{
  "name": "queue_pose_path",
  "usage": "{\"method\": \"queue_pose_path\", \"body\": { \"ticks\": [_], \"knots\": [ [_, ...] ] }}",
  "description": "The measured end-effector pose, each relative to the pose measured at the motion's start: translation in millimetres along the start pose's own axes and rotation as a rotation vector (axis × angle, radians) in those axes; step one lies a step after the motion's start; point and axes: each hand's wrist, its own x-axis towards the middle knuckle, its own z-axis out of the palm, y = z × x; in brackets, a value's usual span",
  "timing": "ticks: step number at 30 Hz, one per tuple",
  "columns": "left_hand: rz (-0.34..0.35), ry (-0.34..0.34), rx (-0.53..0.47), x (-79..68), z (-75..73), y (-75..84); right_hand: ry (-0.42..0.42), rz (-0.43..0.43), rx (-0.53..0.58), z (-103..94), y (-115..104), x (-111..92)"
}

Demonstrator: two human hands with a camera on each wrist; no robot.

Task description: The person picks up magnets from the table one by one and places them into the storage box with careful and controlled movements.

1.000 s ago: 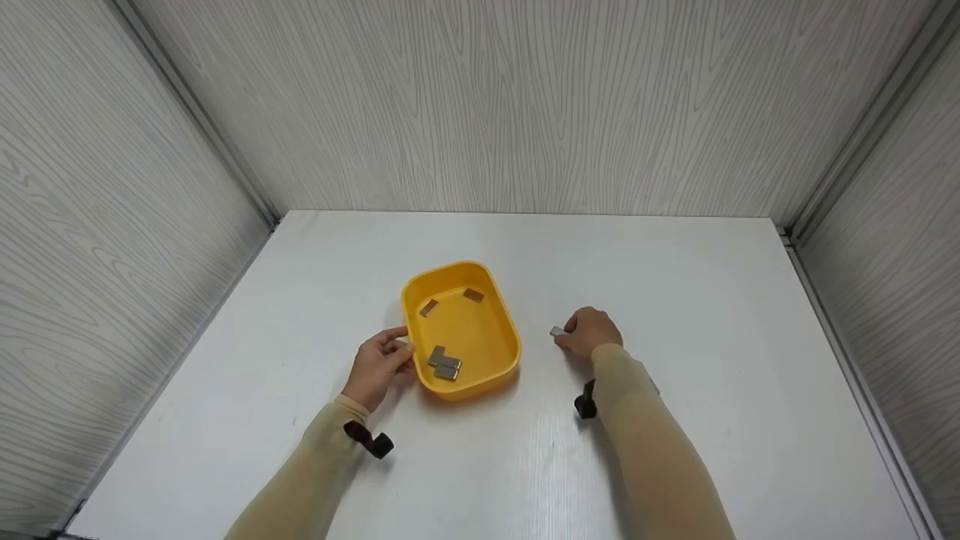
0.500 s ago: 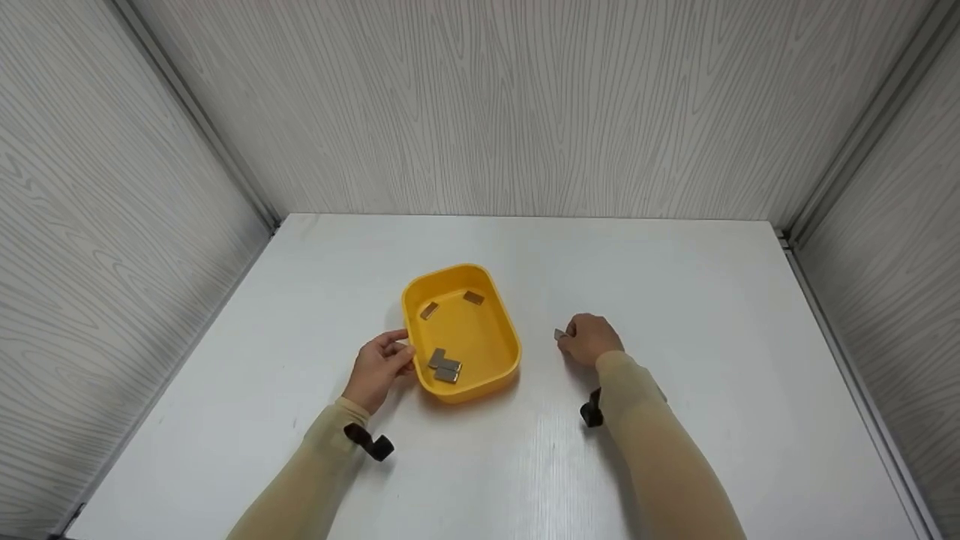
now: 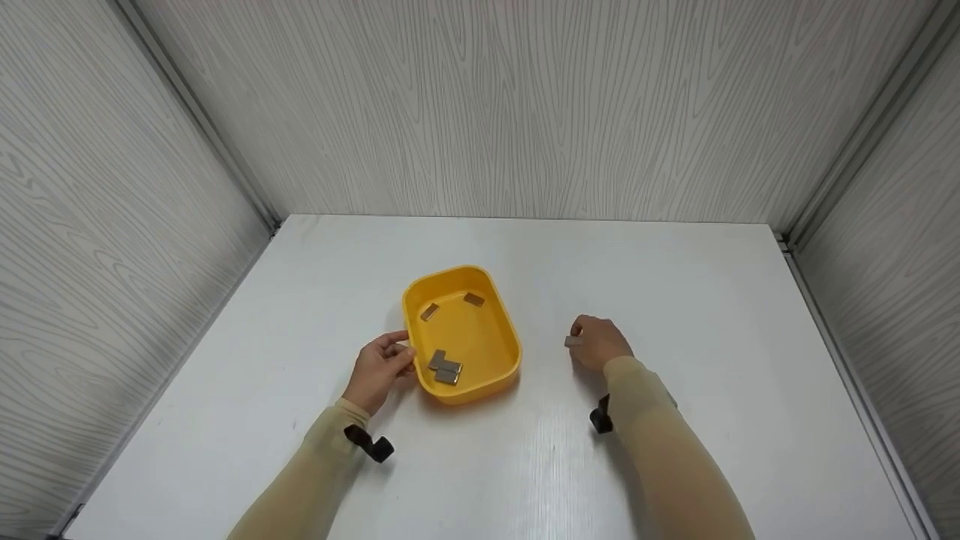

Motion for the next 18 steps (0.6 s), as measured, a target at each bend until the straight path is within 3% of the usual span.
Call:
{"method": "queue_pose_path", "body": {
  "ticks": [8,18],
  "knots": [
    [0.056,-0.019,-0.036,-2.5,0.2,1.0,0.045,-0.049,-0.041,-1.4,5.6,0.1],
    [0.019,0.009,-0.016,0.4,1.6,-1.1,0.008,-0.016,-0.063,-6.3,4.5,-0.1]
  ]
}}
